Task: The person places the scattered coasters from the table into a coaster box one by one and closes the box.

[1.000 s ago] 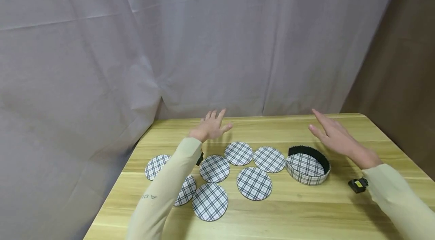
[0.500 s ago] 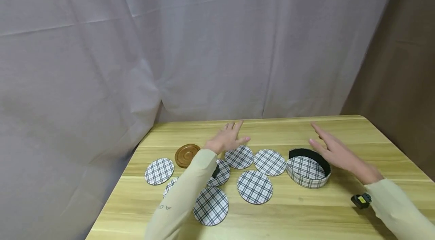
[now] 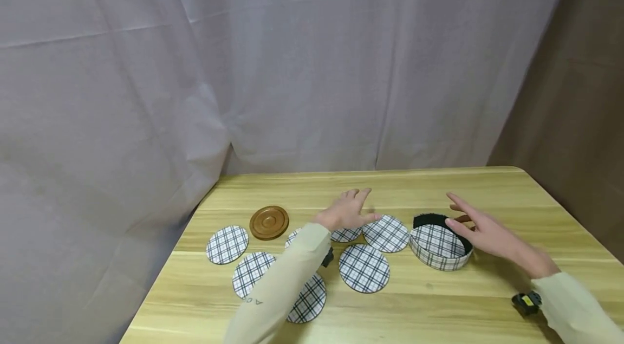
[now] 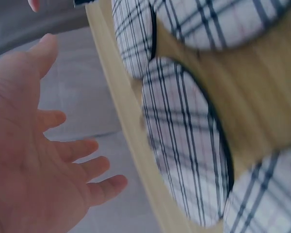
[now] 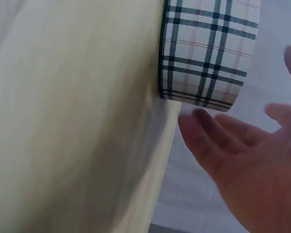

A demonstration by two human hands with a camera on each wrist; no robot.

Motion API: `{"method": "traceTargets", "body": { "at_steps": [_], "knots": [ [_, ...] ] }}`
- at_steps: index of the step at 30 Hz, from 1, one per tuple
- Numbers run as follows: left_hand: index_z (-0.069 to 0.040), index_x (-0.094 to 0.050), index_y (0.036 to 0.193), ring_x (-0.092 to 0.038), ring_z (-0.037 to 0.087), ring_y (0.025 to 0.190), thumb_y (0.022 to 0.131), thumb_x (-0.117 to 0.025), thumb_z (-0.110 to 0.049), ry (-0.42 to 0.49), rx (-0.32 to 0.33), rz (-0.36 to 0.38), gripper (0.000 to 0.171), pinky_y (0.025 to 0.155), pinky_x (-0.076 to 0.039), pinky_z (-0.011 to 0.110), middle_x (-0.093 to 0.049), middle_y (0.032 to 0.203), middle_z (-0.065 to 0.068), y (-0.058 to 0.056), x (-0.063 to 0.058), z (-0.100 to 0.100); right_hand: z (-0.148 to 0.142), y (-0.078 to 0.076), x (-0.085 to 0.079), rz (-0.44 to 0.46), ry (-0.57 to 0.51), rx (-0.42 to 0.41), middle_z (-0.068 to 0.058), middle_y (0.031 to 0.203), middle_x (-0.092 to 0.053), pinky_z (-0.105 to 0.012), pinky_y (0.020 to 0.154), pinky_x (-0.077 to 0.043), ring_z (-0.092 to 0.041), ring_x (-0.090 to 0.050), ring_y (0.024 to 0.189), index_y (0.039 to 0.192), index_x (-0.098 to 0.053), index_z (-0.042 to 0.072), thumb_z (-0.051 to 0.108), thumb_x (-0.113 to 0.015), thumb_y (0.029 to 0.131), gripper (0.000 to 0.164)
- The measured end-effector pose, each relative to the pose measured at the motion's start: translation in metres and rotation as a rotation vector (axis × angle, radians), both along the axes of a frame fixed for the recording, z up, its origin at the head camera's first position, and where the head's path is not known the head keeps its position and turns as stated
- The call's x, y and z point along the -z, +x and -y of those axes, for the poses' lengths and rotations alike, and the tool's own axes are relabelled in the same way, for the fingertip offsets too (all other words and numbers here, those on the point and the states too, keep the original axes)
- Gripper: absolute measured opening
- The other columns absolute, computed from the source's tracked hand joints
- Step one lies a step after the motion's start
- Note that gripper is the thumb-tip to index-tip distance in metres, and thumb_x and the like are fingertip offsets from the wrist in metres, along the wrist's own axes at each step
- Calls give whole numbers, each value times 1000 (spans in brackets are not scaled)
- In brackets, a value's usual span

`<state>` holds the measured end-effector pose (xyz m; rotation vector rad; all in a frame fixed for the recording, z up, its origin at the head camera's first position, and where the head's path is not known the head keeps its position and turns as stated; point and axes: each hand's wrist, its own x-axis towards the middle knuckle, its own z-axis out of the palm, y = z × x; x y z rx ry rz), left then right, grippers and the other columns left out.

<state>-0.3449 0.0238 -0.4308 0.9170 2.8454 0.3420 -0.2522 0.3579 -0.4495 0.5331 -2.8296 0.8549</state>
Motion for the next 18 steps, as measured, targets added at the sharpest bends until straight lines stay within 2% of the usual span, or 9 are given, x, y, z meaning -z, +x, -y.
{"method": "traceTargets", "body": {
  "at_steps": [4,5,9,11,12,16,18],
  "knots": [
    [-25,-12,158,-24,33,150,91,-48,-69,-15,14,31,88,117,-29,53,-23,162,13,5,6,-10,-2,5,1,28,44,10,-36,138,-48,-55,79,-52,-41,-65,101,158,-15,13,34,-56,100,73],
    [-27,-13,158,-23,32,150,90,-50,-69,-18,11,37,89,117,-30,54,-23,163,12,7,7,-12,-3,6,1,34,53,12,-36,137,-49,-53,78,-52,-38,-66,99,157,-17,12,35,-56,100,74],
    [-32,-13,157,-22,29,151,86,-54,-71,-43,-4,55,91,116,-32,53,-21,164,8,14,11,-19,-8,11,3,148,-13,-1,-38,142,-42,-39,64,-54,-28,-67,75,158,-15,15,36,-57,99,76],
    [-33,-14,157,-22,28,151,83,-57,-72,-59,1,61,94,117,-30,52,-21,164,7,18,13,-22,-11,13,4,180,-46,-4,-38,144,-38,-34,61,-55,-32,-68,79,157,-17,13,36,-58,98,75],
    [-34,-14,157,-22,27,151,82,-58,-72,-69,4,64,95,118,-28,52,-21,164,7,20,13,-24,-12,13,5,179,-57,-2,-37,145,-38,-35,64,-56,-36,-68,83,157,-20,12,35,-59,98,74],
    [-36,-14,157,-20,27,151,78,-62,-73,-111,12,74,99,120,-24,50,-21,163,4,26,14,-28,-15,13,6,81,-1,14,-33,142,-45,-51,86,-54,-51,-56,116,148,-36,1,34,-62,97,67],
    [-37,-15,156,-18,26,152,77,-64,-73,-134,9,77,100,121,-22,49,-21,163,2,28,16,-29,-16,11,6,51,22,18,-31,140,-49,-55,91,-51,-50,-55,118,145,-41,0,35,-63,96,65]
  ]
}}
